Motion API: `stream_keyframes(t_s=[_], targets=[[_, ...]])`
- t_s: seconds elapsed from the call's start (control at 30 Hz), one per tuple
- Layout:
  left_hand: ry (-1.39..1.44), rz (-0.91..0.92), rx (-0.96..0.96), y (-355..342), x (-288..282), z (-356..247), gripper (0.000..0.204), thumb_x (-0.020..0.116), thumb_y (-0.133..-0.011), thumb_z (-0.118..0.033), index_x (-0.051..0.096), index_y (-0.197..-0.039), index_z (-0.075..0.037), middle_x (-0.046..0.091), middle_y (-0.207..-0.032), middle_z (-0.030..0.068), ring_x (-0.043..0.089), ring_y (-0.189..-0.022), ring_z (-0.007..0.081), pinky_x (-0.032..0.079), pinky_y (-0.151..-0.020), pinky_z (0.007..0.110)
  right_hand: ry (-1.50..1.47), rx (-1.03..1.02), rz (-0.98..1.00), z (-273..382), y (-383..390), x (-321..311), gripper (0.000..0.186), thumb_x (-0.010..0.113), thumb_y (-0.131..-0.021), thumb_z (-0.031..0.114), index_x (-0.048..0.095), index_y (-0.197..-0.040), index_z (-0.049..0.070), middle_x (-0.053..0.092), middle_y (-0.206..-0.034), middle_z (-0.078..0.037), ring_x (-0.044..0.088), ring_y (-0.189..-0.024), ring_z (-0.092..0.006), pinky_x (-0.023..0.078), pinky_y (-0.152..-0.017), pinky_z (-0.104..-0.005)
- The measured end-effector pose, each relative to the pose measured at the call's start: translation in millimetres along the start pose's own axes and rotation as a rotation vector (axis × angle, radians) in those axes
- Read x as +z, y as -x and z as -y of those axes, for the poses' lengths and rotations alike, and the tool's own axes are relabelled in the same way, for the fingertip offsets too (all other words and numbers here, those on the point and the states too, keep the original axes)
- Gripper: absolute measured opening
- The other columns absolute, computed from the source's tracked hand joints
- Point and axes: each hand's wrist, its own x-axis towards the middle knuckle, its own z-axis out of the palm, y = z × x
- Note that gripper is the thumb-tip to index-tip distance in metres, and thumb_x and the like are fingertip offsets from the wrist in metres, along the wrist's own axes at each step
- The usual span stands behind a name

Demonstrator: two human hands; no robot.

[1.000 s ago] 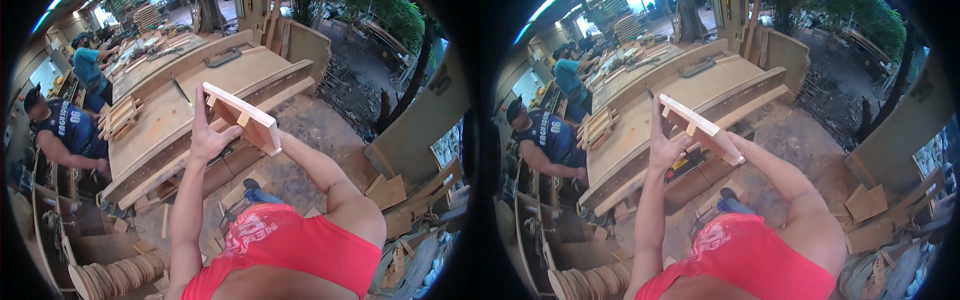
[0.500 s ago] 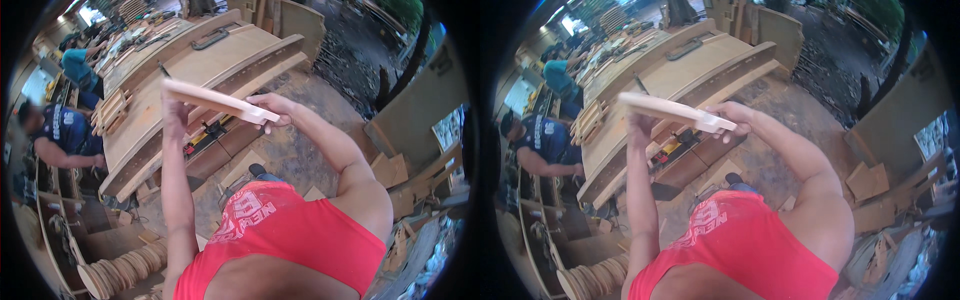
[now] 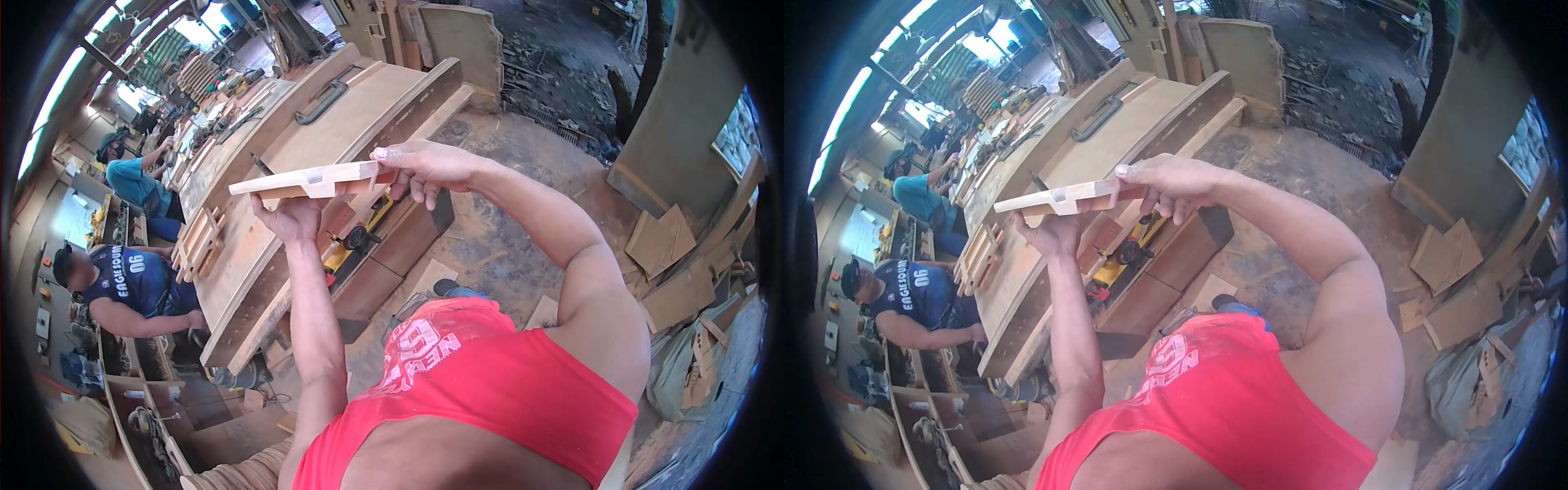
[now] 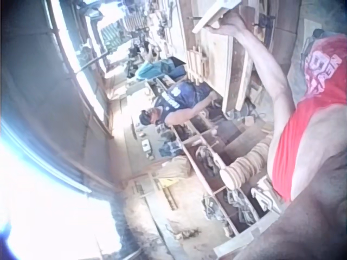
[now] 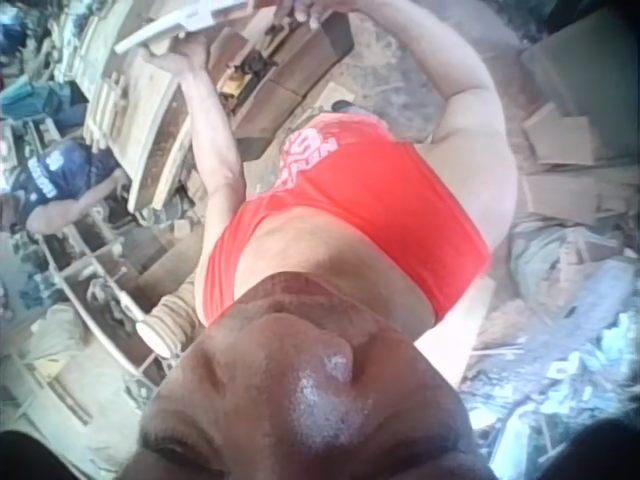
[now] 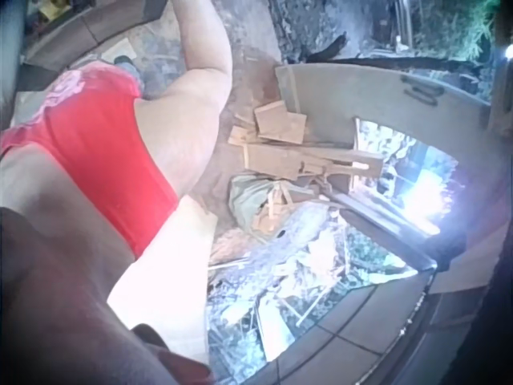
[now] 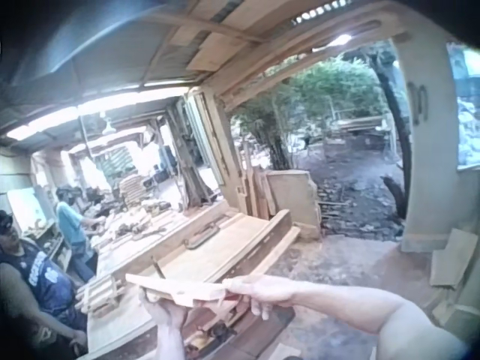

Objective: The person uses a table saw to cut small wooden pieces with a jig, repeatedly feeding them through the blade and stacking the finished pieces on the table.

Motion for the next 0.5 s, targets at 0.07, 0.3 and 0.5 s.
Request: stream_keyframes(t_s=[0.07,0.3,0.5], targets=[[-0.001,-0.076,0.024,-2,-6,0,0.103,0.070,-0.082,-0.077,0.044,-0.150,-0.004,0.053,-0.149,0.0149,0.052,-0.139,0.0366,0.041,-0.117,0.063,0.048,-0.019,-0.006,2,1,3,0.080,0.048,-0.106,0.071,0.059,-0.150,0.005,0.070,-0.109,-0.020,0.062,-0.066,-0.0108,0.059,-0.053,-0.0264],[0.135,0.034,0.103,-1,-18,-1,0.081,0.078,-0.083,-0.063,0.057,-0.144,-0.014,0.059,-0.147,0.0095,0.054,-0.141,0.0361,0.039,-0.123,0.060,0.076,-0.139,0.004,-6,4,8,0.073,0.039,-0.113,0.061,0.059,-0.147,0.001,0.073,-0.110,-0.022,0.063,-0.064,-0.0140,0.061,-0.058,-0.0303],[0.240,0.063,0.120,11,-26,-3,0.080,0.080,-0.082,-0.059,0.058,-0.145,-0.015,0.057,-0.150,0.0085,0.049,-0.145,0.0346,0.035,-0.125,0.061,-0.240,-0.086,-0.014,-11,-6,2,0.082,0.027,-0.114,0.065,0.057,-0.139,-0.006,0.074,-0.111,-0.025,0.065,-0.062,-0.0174,0.059,-0.060,-0.0313]])
